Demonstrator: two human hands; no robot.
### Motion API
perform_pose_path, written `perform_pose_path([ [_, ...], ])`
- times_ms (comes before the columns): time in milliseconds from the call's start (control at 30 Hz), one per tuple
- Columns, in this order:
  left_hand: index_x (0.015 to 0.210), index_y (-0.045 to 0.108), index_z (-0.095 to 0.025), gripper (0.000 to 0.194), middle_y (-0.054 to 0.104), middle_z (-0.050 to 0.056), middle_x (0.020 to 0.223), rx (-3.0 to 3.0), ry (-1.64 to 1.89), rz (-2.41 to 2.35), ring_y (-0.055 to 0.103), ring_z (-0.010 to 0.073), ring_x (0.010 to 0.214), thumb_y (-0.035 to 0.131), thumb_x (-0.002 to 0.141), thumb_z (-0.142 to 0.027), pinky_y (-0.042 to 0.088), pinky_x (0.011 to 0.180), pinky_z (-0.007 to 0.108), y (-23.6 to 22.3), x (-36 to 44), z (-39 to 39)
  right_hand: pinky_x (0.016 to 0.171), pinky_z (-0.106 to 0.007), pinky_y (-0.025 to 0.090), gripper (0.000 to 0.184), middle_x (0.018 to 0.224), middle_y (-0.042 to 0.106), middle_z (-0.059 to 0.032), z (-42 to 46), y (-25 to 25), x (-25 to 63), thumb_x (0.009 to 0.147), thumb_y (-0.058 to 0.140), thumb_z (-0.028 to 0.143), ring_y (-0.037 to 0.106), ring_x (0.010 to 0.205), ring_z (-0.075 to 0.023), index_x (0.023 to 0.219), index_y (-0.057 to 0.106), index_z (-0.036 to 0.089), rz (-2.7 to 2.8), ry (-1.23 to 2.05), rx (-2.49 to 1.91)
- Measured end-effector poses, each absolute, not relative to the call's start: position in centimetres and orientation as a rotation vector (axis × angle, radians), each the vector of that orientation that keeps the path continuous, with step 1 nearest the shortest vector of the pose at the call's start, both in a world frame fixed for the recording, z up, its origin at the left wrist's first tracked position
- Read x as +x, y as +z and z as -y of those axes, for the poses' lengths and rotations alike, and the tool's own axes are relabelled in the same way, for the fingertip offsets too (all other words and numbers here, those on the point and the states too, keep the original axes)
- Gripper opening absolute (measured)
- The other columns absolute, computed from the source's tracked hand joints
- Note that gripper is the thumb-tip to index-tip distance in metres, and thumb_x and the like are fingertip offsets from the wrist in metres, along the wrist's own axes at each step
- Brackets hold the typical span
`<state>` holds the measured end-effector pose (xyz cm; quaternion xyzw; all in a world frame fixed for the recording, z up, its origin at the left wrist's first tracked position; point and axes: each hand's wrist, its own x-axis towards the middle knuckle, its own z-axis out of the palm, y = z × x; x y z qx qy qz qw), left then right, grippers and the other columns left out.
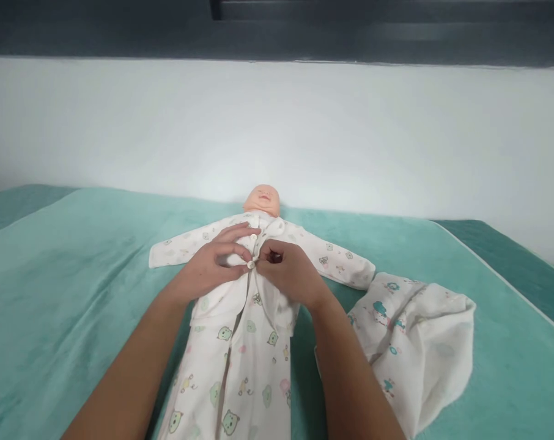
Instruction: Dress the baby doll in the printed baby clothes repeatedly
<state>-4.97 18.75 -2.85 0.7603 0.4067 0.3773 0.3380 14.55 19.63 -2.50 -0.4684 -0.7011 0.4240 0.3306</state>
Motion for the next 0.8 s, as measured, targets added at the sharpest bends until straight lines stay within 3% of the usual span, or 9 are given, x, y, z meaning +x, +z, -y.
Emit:
perform_pose_path([
  [233, 0.074, 0.052, -0.020, 0.010, 0.058, 0.004, 0.136, 1.403, 1.271, -0.953, 0.051, 0.0259, 0.127, 0.058, 0.080, -0.023, 0.041, 0.104, 0.043, -2.7, -5.4, -18.7, 0.053, -0.024, 0.025, 0.015, 0.062, 0.040, 0.0058, -19.6, -2.0, 14.2, 0.075, 0.052, 0.030, 0.034, 0.056, -0.0094, 0.065, 0.045, 0.020, 1.556, 0.997, -1.425],
  [333, 0.075, 0.050, -0.020, 0.014, 0.066, 0.005, 0.123, 1.099, 1.541, -1.131, 0.063, 0.0223, 0.104, 0.061, 0.077, -0.027, 0.050, 0.085, 0.034, -3.0, -5.9, -19.3, 0.054, -0.025, 0.028, 0.015, 0.060, 0.044, 0.0046, -19.8, -1.4, 15.3, 0.074, 0.051, 0.030, 0.039, 0.057, -0.0112, 0.063, 0.046, 0.021, 1.527, 0.765, -1.599],
  [433, 0.080, 0.046, -0.021, 0.018, 0.071, 0.006, 0.104, 0.747, 1.814, -1.350, 0.065, 0.0176, 0.084, 0.062, 0.074, -0.027, 0.050, 0.073, 0.030, -3.6, -7.2, -20.2, 0.054, -0.027, 0.030, 0.017, 0.060, 0.050, 0.0019, -20.5, -1.3, 17.7, 0.075, 0.048, 0.032, 0.044, 0.058, -0.0137, 0.061, 0.047, 0.021, 1.523, 0.548, -1.812],
  [633, 0.087, 0.036, -0.022, 0.014, 0.070, 0.007, 0.095, 0.302, 2.069, -1.434, 0.063, 0.0133, 0.075, 0.049, 0.083, -0.020, 0.051, 0.076, 0.034, -5.7, -10.1, -21.8, 0.058, -0.030, 0.034, 0.025, 0.072, 0.064, -0.0079, -21.3, -3.8, 22.6, 0.077, 0.047, 0.041, 0.055, 0.066, -0.0211, 0.063, 0.056, 0.022, 1.846, 0.437, -2.297],
  [733, 0.088, 0.035, -0.022, 0.012, 0.068, 0.006, 0.097, 0.294, 2.059, -1.487, 0.063, 0.0128, 0.081, 0.047, 0.084, -0.019, 0.051, 0.080, 0.034, -6.6, -10.7, -22.4, 0.064, -0.032, 0.039, 0.030, 0.085, 0.069, -0.0111, -20.3, -5.0, 24.4, 0.080, 0.047, 0.047, 0.061, 0.077, -0.0254, 0.072, 0.063, 0.023, 1.908, 0.447, -2.341],
  [800, 0.089, 0.037, -0.022, 0.013, 0.066, 0.006, 0.103, 0.408, 2.017, -1.558, 0.063, 0.0134, 0.086, 0.047, 0.083, -0.018, 0.051, 0.083, 0.034, -6.9, -10.8, -22.4, 0.064, -0.035, 0.040, 0.032, 0.083, 0.069, -0.0124, -19.4, -5.5, 25.9, 0.080, 0.048, 0.049, 0.063, 0.076, -0.0275, 0.071, 0.063, 0.023, 1.940, 0.411, -2.395],
])
